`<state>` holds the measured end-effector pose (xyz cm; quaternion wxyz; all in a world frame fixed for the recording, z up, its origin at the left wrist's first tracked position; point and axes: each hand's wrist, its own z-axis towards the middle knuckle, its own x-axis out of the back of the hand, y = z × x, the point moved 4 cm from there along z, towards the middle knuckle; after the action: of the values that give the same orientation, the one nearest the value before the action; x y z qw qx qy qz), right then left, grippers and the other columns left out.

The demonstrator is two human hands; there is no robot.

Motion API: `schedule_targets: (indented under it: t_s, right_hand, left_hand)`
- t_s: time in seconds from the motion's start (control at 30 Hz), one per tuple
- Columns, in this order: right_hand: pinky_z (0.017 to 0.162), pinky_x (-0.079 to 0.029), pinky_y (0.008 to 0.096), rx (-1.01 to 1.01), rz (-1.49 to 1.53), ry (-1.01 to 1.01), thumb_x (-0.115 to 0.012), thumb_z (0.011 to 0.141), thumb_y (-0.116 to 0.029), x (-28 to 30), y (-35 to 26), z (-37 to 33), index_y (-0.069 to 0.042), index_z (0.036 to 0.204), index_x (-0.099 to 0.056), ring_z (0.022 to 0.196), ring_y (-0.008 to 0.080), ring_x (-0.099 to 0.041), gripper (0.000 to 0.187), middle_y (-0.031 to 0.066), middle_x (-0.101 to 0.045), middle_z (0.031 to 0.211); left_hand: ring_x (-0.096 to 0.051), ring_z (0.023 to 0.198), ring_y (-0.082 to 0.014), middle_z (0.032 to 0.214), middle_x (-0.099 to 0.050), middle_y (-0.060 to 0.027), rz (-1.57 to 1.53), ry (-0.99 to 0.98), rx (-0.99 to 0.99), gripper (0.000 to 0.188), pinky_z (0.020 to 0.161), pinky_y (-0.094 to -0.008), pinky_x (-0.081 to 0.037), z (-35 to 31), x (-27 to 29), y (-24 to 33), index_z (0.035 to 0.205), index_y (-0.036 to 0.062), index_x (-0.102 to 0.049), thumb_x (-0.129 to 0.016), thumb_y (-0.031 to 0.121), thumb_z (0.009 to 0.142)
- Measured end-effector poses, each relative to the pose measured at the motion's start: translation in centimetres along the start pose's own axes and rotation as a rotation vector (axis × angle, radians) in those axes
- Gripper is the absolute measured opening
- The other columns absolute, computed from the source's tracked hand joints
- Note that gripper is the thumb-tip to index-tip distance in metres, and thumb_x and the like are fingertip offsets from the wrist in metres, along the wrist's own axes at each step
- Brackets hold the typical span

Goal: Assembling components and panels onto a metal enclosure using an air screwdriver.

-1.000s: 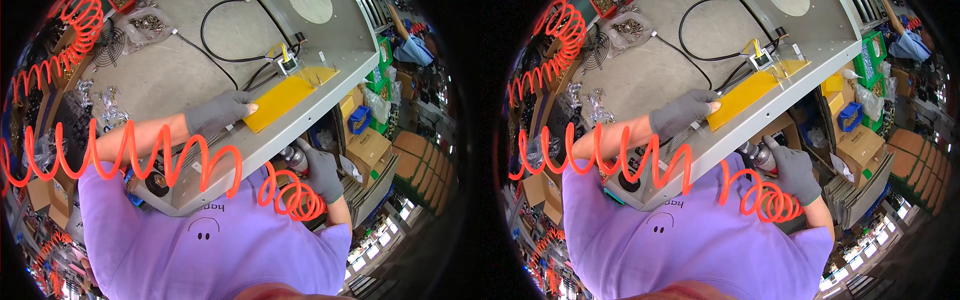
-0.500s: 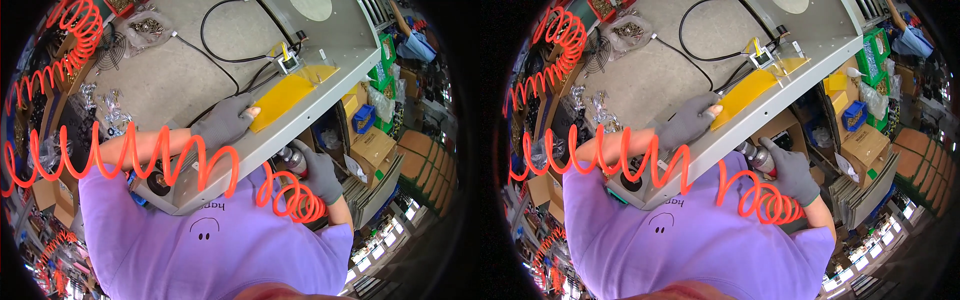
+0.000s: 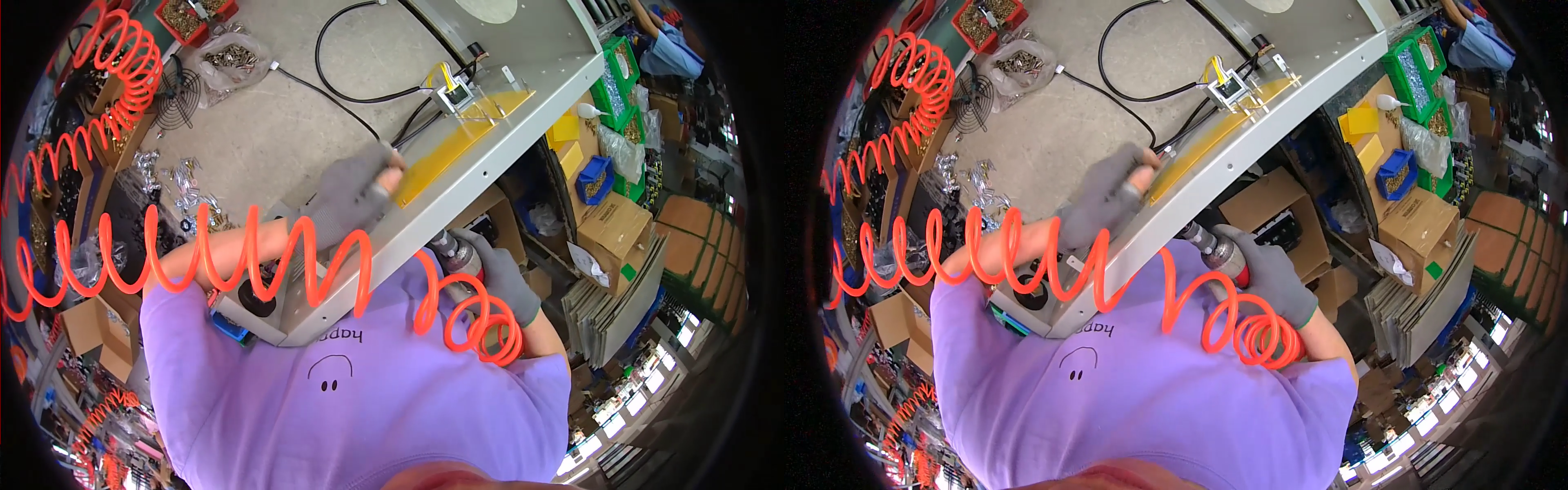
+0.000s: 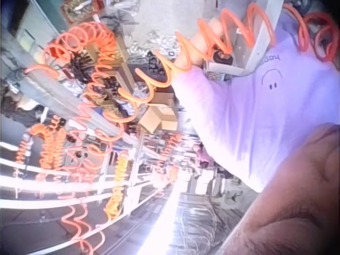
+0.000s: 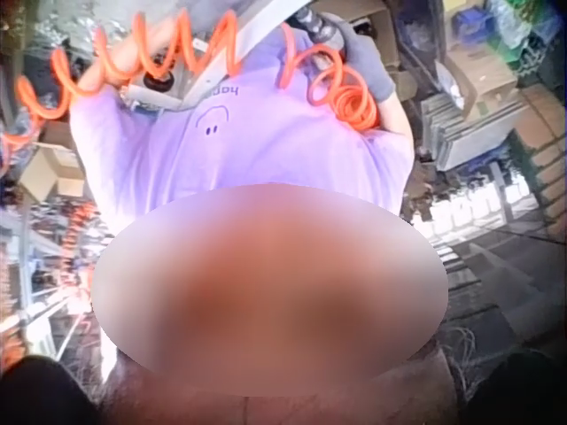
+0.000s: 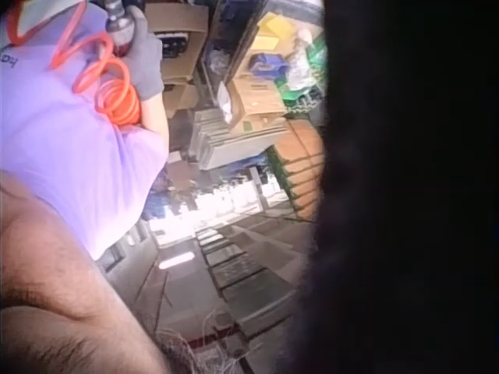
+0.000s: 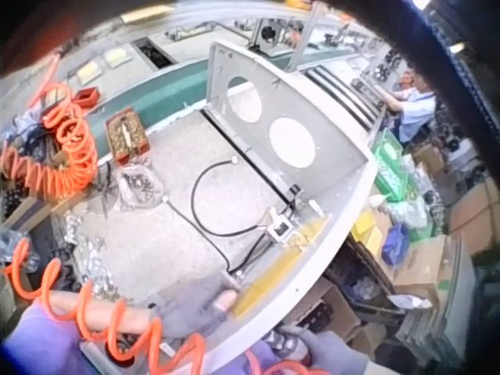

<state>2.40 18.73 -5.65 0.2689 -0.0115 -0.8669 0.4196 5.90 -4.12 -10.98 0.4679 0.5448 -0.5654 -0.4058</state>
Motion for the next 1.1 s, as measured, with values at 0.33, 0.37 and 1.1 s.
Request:
schedule_targets:
  t_s: [0.33, 0.37, 1.1]
  right_hand:
    - [0.072, -0.049, 0.0351, -0.070, 0.058, -0.025, -0.077, 0.064, -0.034, -1.1, 0.3, -0.3, -0.006, 0.125, -0.043, 0.080, 0.0335, -0.062, 0.075, 0.0171, -0.062, 0.091]
    - [0.072, -0.049, 0.0350, -0.065, 0.059, -0.015, -0.077, 0.064, -0.034, -1.2, 0.5, -0.3, -0.006, 0.126, -0.043, 0.080, 0.0329, -0.063, 0.076, 0.0167, -0.062, 0.091]
    - [0.074, -0.049, 0.0334, -0.096, 0.065, 0.005, -0.075, 0.067, -0.031, -1.3, 0.0, -0.1, -0.005, 0.125, -0.043, 0.083, 0.0294, -0.064, 0.071, 0.0155, -0.063, 0.093]
  left_hand:
    - [-0.054, 0.081, -0.0145, 0.097, -0.052, -0.0116, -1.017, -0.116, 0.432, 0.031, 0.074, -0.0232, -0.047, 0.4, 2.3, -2.4, 0.116, -0.0075, -0.041, -0.045, 0.006, 0.089]
    - [-0.057, 0.087, -0.0175, 0.104, -0.053, -0.0148, -1.076, -0.161, 0.428, 0.032, 0.080, -0.0253, -0.049, 0.2, 2.3, -2.1, 0.118, -0.0085, -0.040, -0.044, 0.007, 0.090]
    - [-0.061, 0.083, -0.0154, 0.097, -0.059, -0.0097, -0.862, -0.240, 0.339, 0.030, 0.073, -0.0235, -0.051, 0.9, 5.5, -5.2, 0.114, -0.0047, -0.048, -0.048, 0.016, 0.092]
